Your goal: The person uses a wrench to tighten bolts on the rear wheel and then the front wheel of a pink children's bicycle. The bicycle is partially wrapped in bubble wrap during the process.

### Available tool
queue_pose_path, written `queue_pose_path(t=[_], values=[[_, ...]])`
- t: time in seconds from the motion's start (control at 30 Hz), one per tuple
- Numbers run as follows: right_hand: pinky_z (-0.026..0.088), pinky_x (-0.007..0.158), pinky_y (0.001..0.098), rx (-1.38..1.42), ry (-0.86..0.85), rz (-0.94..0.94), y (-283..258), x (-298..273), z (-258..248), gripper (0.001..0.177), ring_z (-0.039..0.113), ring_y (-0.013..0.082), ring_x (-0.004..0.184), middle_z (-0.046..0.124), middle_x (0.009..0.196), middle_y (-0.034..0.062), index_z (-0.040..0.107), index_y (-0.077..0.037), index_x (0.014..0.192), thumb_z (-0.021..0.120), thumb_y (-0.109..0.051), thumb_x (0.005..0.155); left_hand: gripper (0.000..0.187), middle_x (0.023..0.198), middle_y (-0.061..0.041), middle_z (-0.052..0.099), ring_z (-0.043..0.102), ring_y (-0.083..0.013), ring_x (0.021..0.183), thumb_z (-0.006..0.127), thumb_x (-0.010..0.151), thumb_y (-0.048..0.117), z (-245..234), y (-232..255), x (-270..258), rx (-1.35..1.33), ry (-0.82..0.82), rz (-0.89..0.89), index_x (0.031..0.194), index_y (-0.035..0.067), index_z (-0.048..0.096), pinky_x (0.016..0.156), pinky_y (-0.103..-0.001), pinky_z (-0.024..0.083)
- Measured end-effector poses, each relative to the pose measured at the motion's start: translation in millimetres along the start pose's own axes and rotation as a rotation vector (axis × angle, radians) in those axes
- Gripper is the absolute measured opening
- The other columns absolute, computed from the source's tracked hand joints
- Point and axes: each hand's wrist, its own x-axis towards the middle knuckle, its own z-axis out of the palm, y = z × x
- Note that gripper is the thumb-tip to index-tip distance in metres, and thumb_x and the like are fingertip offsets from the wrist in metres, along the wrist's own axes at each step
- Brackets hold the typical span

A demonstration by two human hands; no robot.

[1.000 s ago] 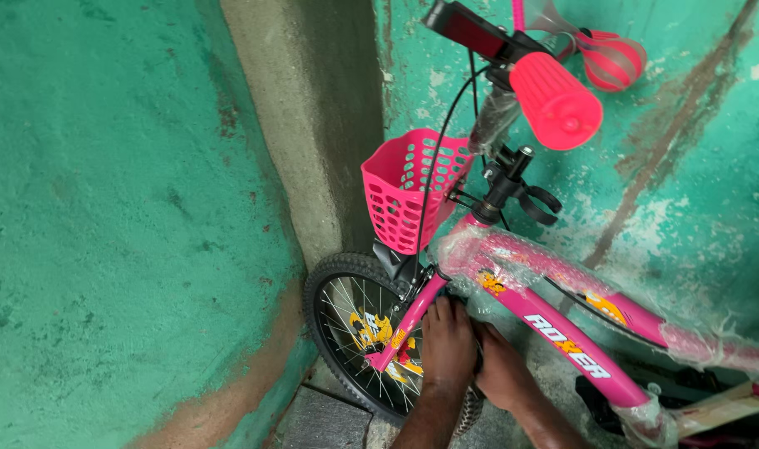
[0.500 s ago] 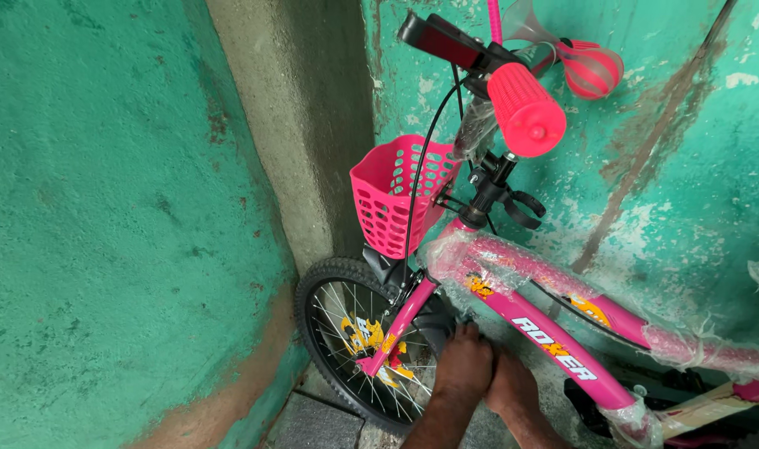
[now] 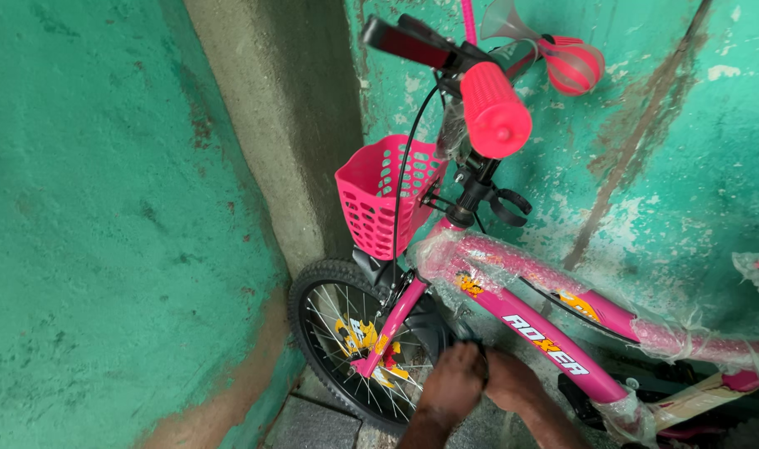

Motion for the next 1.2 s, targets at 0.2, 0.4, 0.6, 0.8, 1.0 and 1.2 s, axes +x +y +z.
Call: queue_pose_path(t=[0.2, 0.4, 0.6, 0.8, 1.0, 1.2], values=[[0.056, 0.097, 0.0391, 0.059, -0.056, 0.094, -2, -4, -26, 0.051, 0.071, 0.0278, 0.116, 0.071, 0.126, 0.013, 0.054, -0.013, 0.139, 0.068, -0.027, 0.091, 0.039, 0.1, -0.012, 0.059, 0.056, -0.0289, 0.088, 0.063, 0.08, 0.018, -14, -20, 2, 0.254, 0.221, -0.065, 0.115, 0.0, 0.065, 0.071, -0.045, 0.043], [0.055, 0.098, 0.0389, 0.224, 0.095, 0.013, -35, 1, -10, 0.059, 0.071, 0.0297, 0.114, 0.066, 0.133, 0.0145, 0.048, -0.013, 0.149, 0.063, -0.014, 0.092, 0.034, 0.095, -0.011, 0.058, 0.055, -0.0305, 0.086, 0.062, 0.084, 0.018, -22, -39, 1, 0.21, 0.314, -0.25, 0.115, 0.004, 0.064, 0.073, -0.047, 0.044], [0.053, 0.101, 0.0351, 0.282, 0.036, -0.1, -8, 7, -4, 0.06, 0.07, 0.0226, 0.119, 0.069, 0.133, 0.0146, 0.052, -0.015, 0.146, 0.057, -0.001, 0.088, 0.021, 0.105, -0.012, 0.056, 0.056, -0.0306, 0.098, 0.061, 0.09, 0.014, 31, 3, -38, 0.061, -0.011, 0.044, 0.107, 0.002, 0.061, 0.083, -0.043, 0.045], [0.053, 0.101, 0.0347, 0.361, 0.056, -0.031, -28, 3, -28, 0.043, 0.072, 0.0227, 0.119, 0.071, 0.134, 0.0111, 0.054, -0.014, 0.144, 0.053, -0.024, 0.101, 0.034, 0.1, -0.009, 0.057, 0.056, -0.0273, 0.092, 0.062, 0.084, 0.017, -6, -17, -20, 0.252, 0.075, 0.049, 0.115, 0.005, 0.066, 0.074, -0.045, 0.044], [0.051, 0.105, 0.0382, 0.331, 0.242, -0.085, -73, -13, -22, 0.046, 0.065, 0.0289, 0.127, 0.065, 0.138, 0.0156, 0.054, -0.01, 0.143, 0.055, -0.028, 0.101, 0.048, 0.103, -0.015, 0.06, 0.057, -0.0336, 0.089, 0.069, 0.078, 0.02, -61, -41, 14, 0.169, 0.462, -0.273, 0.123, 0.002, 0.065, 0.078, -0.046, 0.049], [0.048, 0.106, 0.0416, 0.258, 0.308, -0.22, -104, -29, -33, 0.052, 0.058, 0.0353, 0.13, 0.059, 0.141, 0.0173, 0.05, -0.009, 0.144, 0.056, -0.009, 0.092, 0.044, 0.104, -0.017, 0.061, 0.058, -0.0359, 0.094, 0.072, 0.081, 0.011, -44, -28, 6, 0.033, 0.435, -0.177, 0.122, -0.002, 0.062, 0.082, -0.048, 0.051]])
